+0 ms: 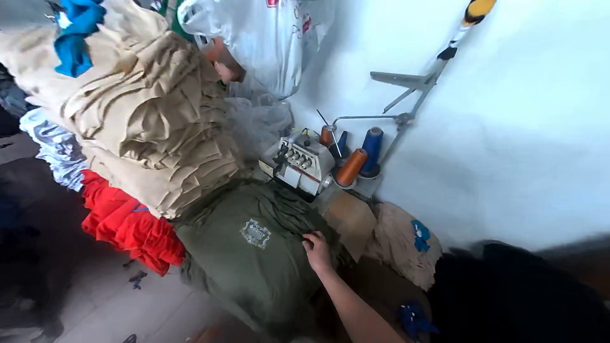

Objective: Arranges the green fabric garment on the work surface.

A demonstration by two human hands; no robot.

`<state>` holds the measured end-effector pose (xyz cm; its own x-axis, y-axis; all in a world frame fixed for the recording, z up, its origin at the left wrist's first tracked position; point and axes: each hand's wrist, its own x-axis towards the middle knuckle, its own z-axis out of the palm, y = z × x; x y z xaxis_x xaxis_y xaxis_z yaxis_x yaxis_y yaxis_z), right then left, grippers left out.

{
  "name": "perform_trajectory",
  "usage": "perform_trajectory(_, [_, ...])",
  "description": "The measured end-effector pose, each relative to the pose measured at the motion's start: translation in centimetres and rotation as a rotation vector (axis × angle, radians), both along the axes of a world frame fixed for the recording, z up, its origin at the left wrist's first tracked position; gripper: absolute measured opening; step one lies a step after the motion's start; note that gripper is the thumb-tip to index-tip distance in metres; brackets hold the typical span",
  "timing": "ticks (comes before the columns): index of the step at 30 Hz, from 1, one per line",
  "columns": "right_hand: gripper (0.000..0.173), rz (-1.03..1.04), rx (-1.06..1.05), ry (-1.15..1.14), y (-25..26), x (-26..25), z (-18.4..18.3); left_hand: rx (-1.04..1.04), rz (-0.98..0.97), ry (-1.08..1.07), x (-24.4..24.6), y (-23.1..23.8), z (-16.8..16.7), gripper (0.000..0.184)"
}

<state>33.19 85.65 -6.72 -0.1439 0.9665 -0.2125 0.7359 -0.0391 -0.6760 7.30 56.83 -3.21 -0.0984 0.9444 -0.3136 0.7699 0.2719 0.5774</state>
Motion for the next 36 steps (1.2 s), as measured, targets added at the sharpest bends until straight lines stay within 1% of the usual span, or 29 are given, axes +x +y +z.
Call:
perform_trajectory(3, [0.021, -0.007, 0.095, -0.032, -0.1, 0.5, -1.1, 0.011, -0.038, 0.000, 1.7, 3.3, 0.3, 0.038])
perform_trajectory(6, [0.022, 0.057, 0.209, 0.017, -0.8, 1.0, -1.7, 0.070, -0.049, -0.052, 3.0, 5.3, 0.2, 0.034])
perform_trajectory(8, [0.024, 0.081, 0.178, 0.081, -1.7, 0.5, -0.3, 0.161, 0.005, -0.170, 3.5, 6.5, -0.4, 0.030])
perform_trajectory(9, [0.026, 0.127, 0.105, 0.112, -2.5, 0.1, 1.1, 0.207, 0.068, -0.283, 4.0, 7.2, -0.6, 0.030])
perform_trajectory(10, [0.027, 0.215, 0.031, 0.150, -3.5, -0.6, 2.4, 0.225, 0.153, -0.447, 4.5, 7.9, -0.8, 0.034])
perform_trajectory(11, [0.027, 0.345, -0.018, 0.218, -4.9, -1.3, 3.3, 0.220, 0.249, -0.657, 5.0, 8.8, -0.8, 0.042])
perform_trajectory(12, [0.026, 0.507, -0.040, 0.311, -6.4, -2.1, 3.7, 0.190, 0.354, -0.880, 5.6, 9.6, -0.9, 0.055])
perform_trajectory(13, [0.026, 0.698, -0.057, 0.405, -7.8, -2.8, 3.8, 0.166, 0.458, -1.031, 6.1, 10.3, -1.1, 0.065])
perform_trajectory(14, [0.026, 0.874, -0.074, 0.460, -8.8, -3.4, 3.8, 0.158, 0.568, -1.085, 6.6, 10.7, -1.2, 0.060])
perform_trajectory(15, [0.026, 0.982, -0.086, 0.463, -9.3, -3.8, 3.9, 0.166, 0.679, -1.095, 7.1, 10.9, -1.2, 0.046])
perform_trajectory(16, [0.027, 0.996, -0.092, 0.452, -9.1, -3.9, 4.1, 0.190, 0.771, -1.092, 7.3, 11.0, -1.4, 0.032])
perform_trajectory(17, [0.027, 0.909, -0.094, 0.437, -8.5, -3.6, 4.2, 0.219, 0.864, -1.078, 7.4, 11.0, -1.7, 0.023])
perform_trajectory(18, [0.028, 0.758, -0.091, 0.402, -7.3, -2.9, 4.3, 0.234, 0.944, -1.064, 7.2, 10.8, -2.1, 0.022])
perform_trajectory(20, [0.029, 0.426, -0.050, 0.259, -4.3, -1.4, 3.8, 0.229, 1.073, -1.027, 6.8, 10.1, -2.4, 0.025])
perform_trajectory(22, [0.032, 0.199, -0.035, 0.119, -1.4, 0.2, 2.2, 0.208, 1.124, -1.005, 6.5, 9.2, -2.7, 0.029])
perform_trajectory(24, [0.036, 0.077, -0.025, 0.052, 0.7, 1.5, 0.6, 0.187, 1.115, -0.990, 6.4, 8.6, -2.7, 0.033])
perform_trajectory(26, [0.029, 0.029, -0.011, 0.077, 1.7, 2.2, -0.8, 0.185, 1.095, -0.978, 6.4, 8.2, -2.7, 0.035])
perform_trajectory(28, [0.020, 0.025, 0.011, 0.115, 2.0, 2.5, -1.5, 0.196, 1.082, -0.968, 6.6, 8.1, -2.8, 0.035])
perform_trajectory(29, [0.019, 0.037, 0.021, 0.125, 2.1, 2.6, -1.6, 0.205, 1.074, -0.969, 6.5, 8.0, -2.8, 0.034])
perform_trajectory(33, [0.023, 0.091, 0.019, 0.131, 2.0, 2.7, -1.5, 0.243, 1.075, -0.969, 6.2, 7.7, -2.8, 0.031])
perform_trajectory(36, [0.030, 0.120, -0.046, 0.034, 2.2, 2.1, -1.4, 0.323, 1.152, -0.980, 6.0, 7.6, -2.9, 0.030])
